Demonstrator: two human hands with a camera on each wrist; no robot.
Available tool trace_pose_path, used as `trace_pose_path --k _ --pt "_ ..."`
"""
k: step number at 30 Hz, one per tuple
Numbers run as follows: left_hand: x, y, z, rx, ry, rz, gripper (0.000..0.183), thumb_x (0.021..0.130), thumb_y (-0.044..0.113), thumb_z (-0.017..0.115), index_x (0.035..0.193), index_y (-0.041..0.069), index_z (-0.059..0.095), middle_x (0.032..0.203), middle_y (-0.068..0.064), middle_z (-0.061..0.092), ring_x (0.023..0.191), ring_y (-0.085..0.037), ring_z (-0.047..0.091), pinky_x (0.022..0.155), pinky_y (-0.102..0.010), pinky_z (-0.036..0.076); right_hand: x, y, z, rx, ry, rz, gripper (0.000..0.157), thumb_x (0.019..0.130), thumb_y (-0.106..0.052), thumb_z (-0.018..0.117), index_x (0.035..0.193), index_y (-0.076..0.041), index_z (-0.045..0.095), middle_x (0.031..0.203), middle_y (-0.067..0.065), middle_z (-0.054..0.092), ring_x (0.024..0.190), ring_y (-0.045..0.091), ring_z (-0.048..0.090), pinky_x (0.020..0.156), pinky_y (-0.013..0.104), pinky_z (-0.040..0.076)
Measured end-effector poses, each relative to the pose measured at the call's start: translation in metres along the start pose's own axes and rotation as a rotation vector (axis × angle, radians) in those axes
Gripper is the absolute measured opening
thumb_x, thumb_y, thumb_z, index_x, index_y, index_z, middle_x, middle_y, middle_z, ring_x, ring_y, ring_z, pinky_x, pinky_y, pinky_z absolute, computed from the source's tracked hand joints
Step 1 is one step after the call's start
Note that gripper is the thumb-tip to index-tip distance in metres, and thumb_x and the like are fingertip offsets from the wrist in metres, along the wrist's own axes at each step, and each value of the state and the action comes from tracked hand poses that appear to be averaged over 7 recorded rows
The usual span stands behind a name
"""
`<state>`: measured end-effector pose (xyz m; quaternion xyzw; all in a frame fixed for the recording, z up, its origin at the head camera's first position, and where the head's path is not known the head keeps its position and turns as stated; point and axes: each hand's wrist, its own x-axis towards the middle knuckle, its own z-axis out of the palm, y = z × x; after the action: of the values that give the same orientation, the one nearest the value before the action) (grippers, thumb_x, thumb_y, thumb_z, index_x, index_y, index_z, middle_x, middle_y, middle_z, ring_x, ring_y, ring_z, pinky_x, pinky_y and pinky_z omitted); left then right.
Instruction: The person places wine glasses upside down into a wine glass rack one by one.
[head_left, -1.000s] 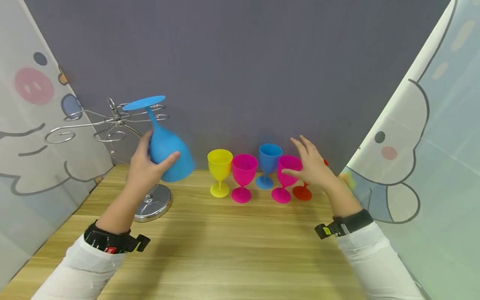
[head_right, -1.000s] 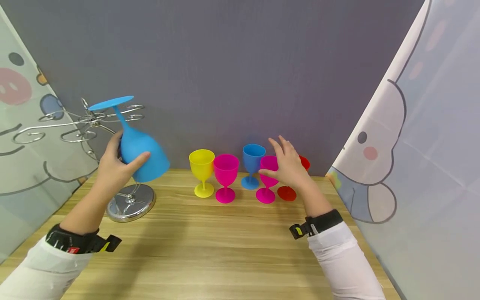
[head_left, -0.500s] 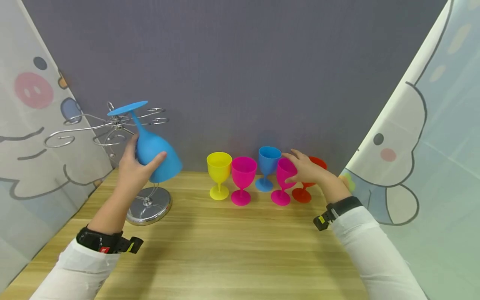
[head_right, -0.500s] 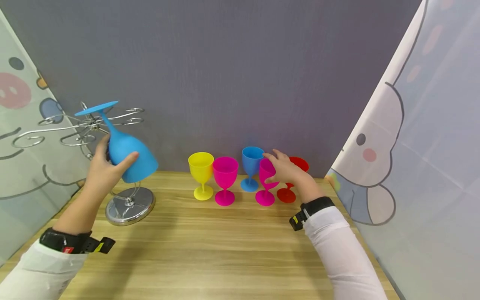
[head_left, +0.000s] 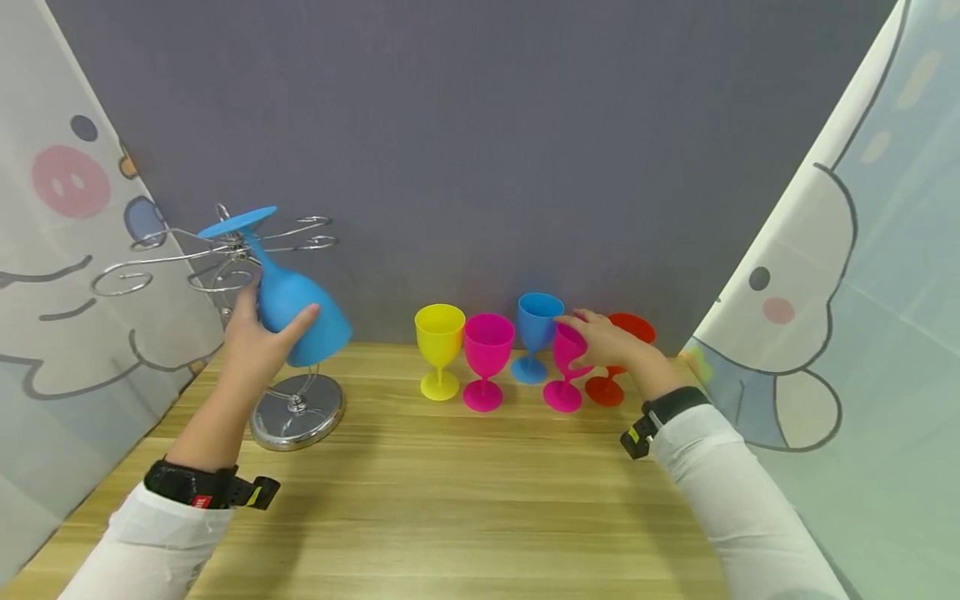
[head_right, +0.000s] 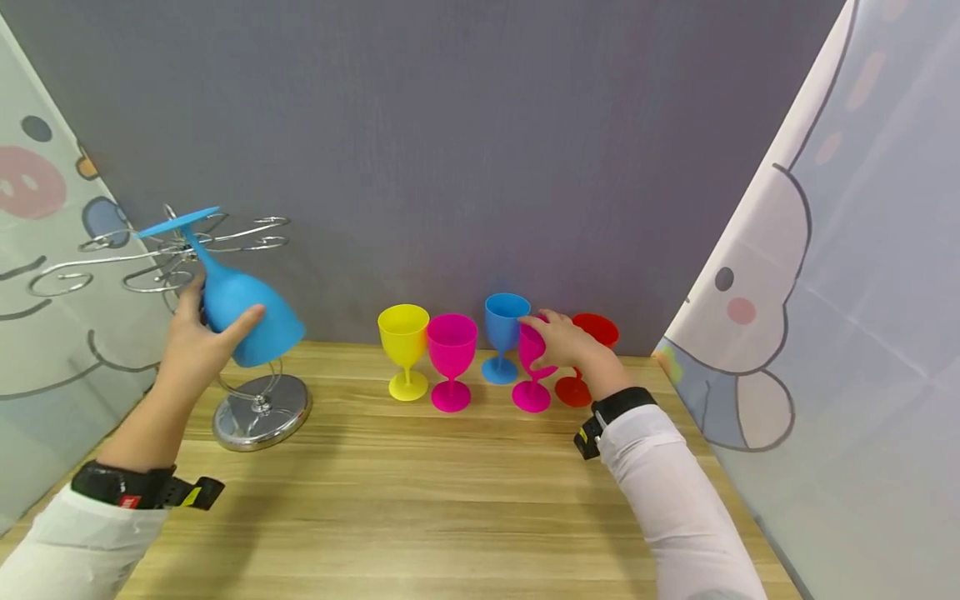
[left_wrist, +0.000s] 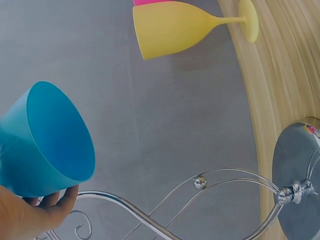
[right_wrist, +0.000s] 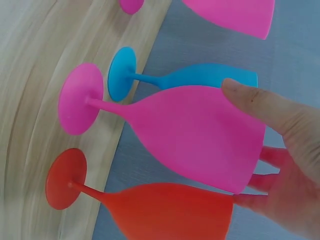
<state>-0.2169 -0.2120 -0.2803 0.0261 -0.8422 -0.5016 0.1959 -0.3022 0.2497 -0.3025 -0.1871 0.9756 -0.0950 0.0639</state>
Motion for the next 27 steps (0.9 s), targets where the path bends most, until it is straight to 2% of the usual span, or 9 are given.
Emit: trace_pose_path --k 7,16,21,27 --pt "-0.002 -0.005 -0.003 -0.018 0.011 -0.002 0.093 0.091 0.045 0.061 0.156 0.01 0.005 0.154 -0.029 0.021 0.137 -0.053 0.028 0.1 -0.073 0.032 0.003 0.002 0.003 -0.011 -0.004 0.017 0.082 0.08 -0.016 0.078 0.15 -0.012 0.035 0.15 0.028 0.028 0.134 0.051 0.028 0.091 0.058 0.05" --pt "-0.001 -0.01 -0.008 -0.066 0.058 -0.017 0.09 0.09 0.042 0.064 0.155 0.015 0.009 0.155 -0.026 0.021 0.139 -0.051 0.026 0.104 -0.072 0.03 0.003 0.003 0.002 -0.044 0.022 0.025 0.075 0.08 -0.011 0.076 0.147 -0.015 0.041 0.143 0.028 0.036 0.128 0.05 0.036 0.087 0.055 0.053" --pt "-0.006 -0.014 -0.012 -0.082 0.067 -0.044 0.091 0.09 0.043 0.062 0.155 0.013 0.006 0.156 -0.024 0.019 0.14 -0.05 0.024 0.105 -0.071 0.028 0.004 0.003 0.002 -0.041 0.025 0.021 0.074 0.08 -0.011 0.077 0.145 -0.014 0.042 0.142 0.028 0.038 0.126 0.05 0.038 0.087 0.054 0.053" --pt "-0.012 -0.018 -0.015 -0.091 0.092 -0.045 0.091 0.09 0.042 0.063 0.156 0.017 0.004 0.158 -0.021 0.016 0.143 -0.047 0.021 0.109 -0.067 0.025 0.003 0.0 0.001 -0.035 0.032 0.022 0.072 0.08 -0.01 0.077 0.144 -0.013 0.044 0.14 0.028 0.039 0.126 0.049 0.039 0.088 0.055 0.052"
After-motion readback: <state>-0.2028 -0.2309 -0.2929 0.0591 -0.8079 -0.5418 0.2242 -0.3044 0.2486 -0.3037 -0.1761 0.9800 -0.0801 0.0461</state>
